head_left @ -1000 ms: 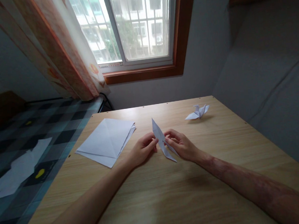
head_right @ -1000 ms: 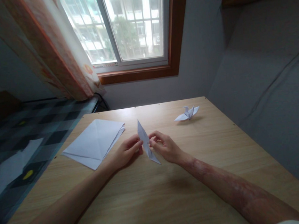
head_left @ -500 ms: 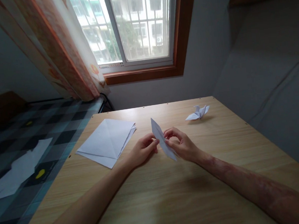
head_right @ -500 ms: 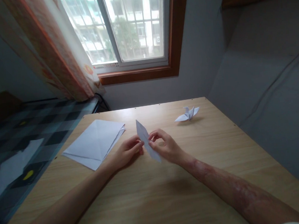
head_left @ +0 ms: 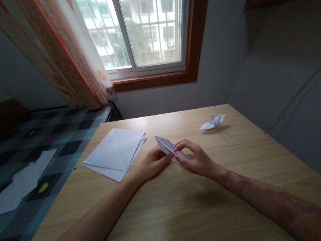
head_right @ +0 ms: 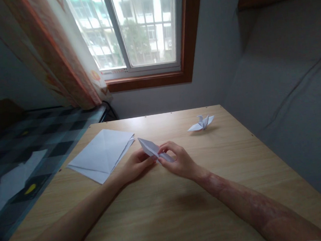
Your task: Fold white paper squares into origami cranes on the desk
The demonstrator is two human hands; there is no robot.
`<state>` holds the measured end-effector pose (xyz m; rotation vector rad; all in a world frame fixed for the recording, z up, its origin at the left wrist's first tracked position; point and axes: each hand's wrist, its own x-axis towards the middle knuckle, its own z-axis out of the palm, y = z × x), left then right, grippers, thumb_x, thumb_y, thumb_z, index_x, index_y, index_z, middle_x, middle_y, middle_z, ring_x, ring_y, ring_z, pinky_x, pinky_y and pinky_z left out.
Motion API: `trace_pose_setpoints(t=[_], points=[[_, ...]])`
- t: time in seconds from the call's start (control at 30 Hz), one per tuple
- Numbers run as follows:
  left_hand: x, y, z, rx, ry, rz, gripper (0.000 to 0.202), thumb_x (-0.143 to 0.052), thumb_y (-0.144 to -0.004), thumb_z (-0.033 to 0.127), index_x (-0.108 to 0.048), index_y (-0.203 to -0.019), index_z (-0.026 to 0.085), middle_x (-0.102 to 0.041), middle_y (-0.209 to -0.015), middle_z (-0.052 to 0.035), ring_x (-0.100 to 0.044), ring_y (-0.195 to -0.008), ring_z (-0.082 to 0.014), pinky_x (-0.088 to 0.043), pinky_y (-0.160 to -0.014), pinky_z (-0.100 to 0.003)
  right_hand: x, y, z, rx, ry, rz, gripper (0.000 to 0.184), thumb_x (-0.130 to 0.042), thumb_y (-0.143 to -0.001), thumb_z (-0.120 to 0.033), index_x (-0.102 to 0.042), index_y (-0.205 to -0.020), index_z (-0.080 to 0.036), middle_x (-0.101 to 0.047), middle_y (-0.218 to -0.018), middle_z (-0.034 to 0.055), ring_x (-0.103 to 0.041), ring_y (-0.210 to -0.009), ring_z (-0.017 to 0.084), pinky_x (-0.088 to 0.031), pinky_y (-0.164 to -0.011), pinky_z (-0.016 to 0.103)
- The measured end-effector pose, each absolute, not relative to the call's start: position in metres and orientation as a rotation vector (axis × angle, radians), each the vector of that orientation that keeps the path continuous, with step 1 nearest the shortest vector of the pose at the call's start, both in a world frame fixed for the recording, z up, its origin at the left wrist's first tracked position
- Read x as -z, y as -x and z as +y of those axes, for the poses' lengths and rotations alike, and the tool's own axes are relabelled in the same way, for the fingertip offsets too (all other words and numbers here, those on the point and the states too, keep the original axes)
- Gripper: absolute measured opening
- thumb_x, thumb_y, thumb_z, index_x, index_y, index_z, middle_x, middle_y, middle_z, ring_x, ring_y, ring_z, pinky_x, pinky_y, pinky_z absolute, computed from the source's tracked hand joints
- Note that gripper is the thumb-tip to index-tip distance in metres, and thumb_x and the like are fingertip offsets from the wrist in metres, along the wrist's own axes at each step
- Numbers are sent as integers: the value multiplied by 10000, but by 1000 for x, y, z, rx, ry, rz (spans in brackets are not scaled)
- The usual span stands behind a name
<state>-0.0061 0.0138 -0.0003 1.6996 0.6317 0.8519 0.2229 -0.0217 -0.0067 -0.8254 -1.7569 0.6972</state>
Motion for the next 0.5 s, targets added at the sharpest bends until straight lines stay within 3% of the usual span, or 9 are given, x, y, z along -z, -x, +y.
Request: trace_pose_setpoints(t=[0.3,0.5], points=[[-7,6,11,-800,-1689,713,375,-754,-1007,483,-803,-1142,137,-788,-1074,-104,-689,-939,-220,-552,-833,-313,12,-225,-19,-745,933,-1699,120,-680,-1011,-277,-790,-1010,-227,-791,-938,38,-713,-883,222,-566,-850,354],[-7,7,11,-802,-1620,819,426,-773,-972,554,-789,-1040,134,-733,-856,-46,-595,-688,-139,-470,-642,-249,21,-226,-13,-937,894,-1579,148,-747,-992,-363,-776,-1033,-224,-795,-1007,50,-724,-918,211,-586,-859,344]])
